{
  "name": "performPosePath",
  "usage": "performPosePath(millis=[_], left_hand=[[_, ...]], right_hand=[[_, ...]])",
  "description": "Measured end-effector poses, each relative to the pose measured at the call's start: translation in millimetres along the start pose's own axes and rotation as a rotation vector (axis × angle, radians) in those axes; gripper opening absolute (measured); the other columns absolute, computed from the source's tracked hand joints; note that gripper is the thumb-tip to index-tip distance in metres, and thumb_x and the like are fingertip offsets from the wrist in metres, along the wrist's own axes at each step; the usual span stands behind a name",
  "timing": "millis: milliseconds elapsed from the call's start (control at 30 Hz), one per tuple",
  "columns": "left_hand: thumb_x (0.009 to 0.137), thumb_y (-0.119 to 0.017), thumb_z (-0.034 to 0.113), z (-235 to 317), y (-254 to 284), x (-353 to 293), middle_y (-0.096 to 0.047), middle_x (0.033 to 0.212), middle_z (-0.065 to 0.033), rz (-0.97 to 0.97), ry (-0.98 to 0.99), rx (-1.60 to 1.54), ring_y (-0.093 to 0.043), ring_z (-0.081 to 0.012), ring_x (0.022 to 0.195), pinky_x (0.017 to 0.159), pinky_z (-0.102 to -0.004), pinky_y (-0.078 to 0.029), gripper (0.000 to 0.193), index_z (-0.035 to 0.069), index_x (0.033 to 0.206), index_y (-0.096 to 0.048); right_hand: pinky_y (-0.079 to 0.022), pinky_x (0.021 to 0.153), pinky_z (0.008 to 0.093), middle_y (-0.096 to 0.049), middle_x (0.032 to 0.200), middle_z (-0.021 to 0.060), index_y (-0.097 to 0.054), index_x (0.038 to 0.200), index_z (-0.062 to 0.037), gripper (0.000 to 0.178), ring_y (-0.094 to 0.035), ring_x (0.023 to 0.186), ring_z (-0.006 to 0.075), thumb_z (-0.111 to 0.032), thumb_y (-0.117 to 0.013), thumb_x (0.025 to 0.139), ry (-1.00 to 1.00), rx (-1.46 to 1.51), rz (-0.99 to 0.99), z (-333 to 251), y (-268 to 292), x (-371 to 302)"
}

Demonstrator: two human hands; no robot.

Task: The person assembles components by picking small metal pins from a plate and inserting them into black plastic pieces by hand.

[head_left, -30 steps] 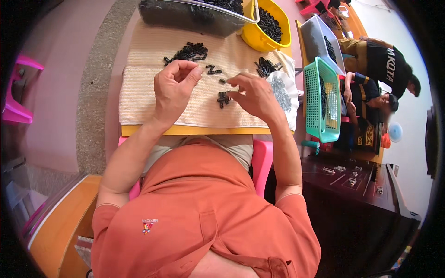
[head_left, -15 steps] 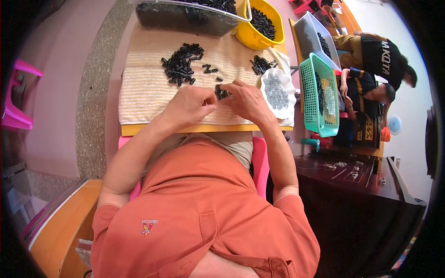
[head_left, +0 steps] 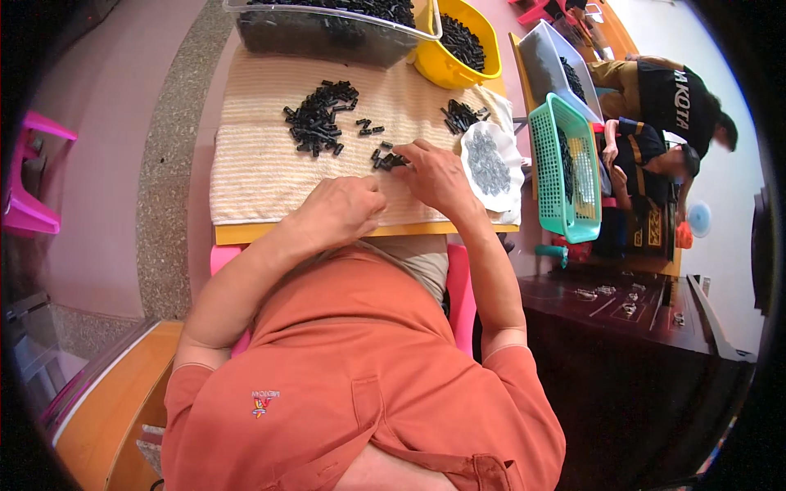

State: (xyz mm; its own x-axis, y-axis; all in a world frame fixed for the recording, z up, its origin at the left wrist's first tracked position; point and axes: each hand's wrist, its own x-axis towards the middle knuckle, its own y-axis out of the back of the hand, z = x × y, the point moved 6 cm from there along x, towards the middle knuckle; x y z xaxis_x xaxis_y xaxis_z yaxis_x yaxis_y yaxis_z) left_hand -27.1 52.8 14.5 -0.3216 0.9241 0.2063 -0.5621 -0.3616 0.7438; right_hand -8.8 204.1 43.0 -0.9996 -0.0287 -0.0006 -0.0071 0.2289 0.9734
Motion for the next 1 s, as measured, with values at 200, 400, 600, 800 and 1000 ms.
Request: performPosePath(millis=[200,400,600,800,1000], left_hand=[[0.082,-0.071,0.020,-0.9,-2.0,-1.1,-0.060,0.092,-0.0136,-0.020,0.053,0.022,-0.065,-0.0349,0.087,0.072,-0.0466,-0.054,0.017,0.005,0.088,-0.063],[0.083,-0.070,0.021,2.3,1.4,-0.2,-0.060,0.093,-0.0142,-0.017,0.044,0.024,-0.065,-0.0349,0.087,0.072,-0.0465,-0.054,0.018,0.005,0.088,-0.063],[0.083,-0.071,0.020,-8.9,7.3,2.0,-0.064,0.089,-0.0149,0.148,0.053,-0.112,-0.066,-0.0325,0.083,0.071,-0.0430,-0.054,0.021,0.004,0.095,-0.065],[0.092,-0.071,0.015,-33.2,16.7,3.3,-0.070,0.094,-0.0070,0.418,0.376,-0.788,-0.066,-0.0120,0.079,0.067,-0.0264,-0.054,0.025,0.001,0.111,-0.066],[0.094,-0.069,0.014,-32.7,11.3,3.5,-0.070,0.096,-0.0047,0.318,0.372,-1.304,-0.067,-0.0109,0.084,0.074,-0.0258,-0.057,0.019,0.001,0.108,-0.066]], right_hand=[[-0.051,0.080,0.0426,-0.067,0.095,0.0139,-0.070,0.108,-0.0060,0.025,-0.066,0.092,0.0350,-0.020,-0.067,0.087,0.012,-0.015,0.048,0.7,-1.0,4.0],[-0.052,0.082,0.0445,-0.068,0.096,0.0155,-0.069,0.104,-0.0066,0.022,-0.065,0.093,0.0356,-0.023,-0.061,0.092,0.024,-0.008,0.084,4.1,-2.0,4.1],[-0.054,0.078,0.0419,-0.069,0.095,0.0153,-0.070,0.103,-0.0066,0.019,-0.067,0.088,0.0350,-0.017,-0.067,0.089,0.007,0.132,0.255,7.5,5.0,2.3],[-0.056,0.068,0.0299,-0.071,0.087,0.0125,-0.070,0.101,-0.0010,0.019,-0.070,0.076,0.0199,-0.006,-0.076,0.084,-0.026,0.408,0.308,-8.5,13.1,-12.8],[-0.054,0.065,0.0303,-0.070,0.085,0.0118,-0.068,0.094,-0.0003,0.014,-0.069,0.074,0.0212,-0.001,-0.076,0.082,0.128,0.594,0.383,-38.5,14.6,-24.8]])
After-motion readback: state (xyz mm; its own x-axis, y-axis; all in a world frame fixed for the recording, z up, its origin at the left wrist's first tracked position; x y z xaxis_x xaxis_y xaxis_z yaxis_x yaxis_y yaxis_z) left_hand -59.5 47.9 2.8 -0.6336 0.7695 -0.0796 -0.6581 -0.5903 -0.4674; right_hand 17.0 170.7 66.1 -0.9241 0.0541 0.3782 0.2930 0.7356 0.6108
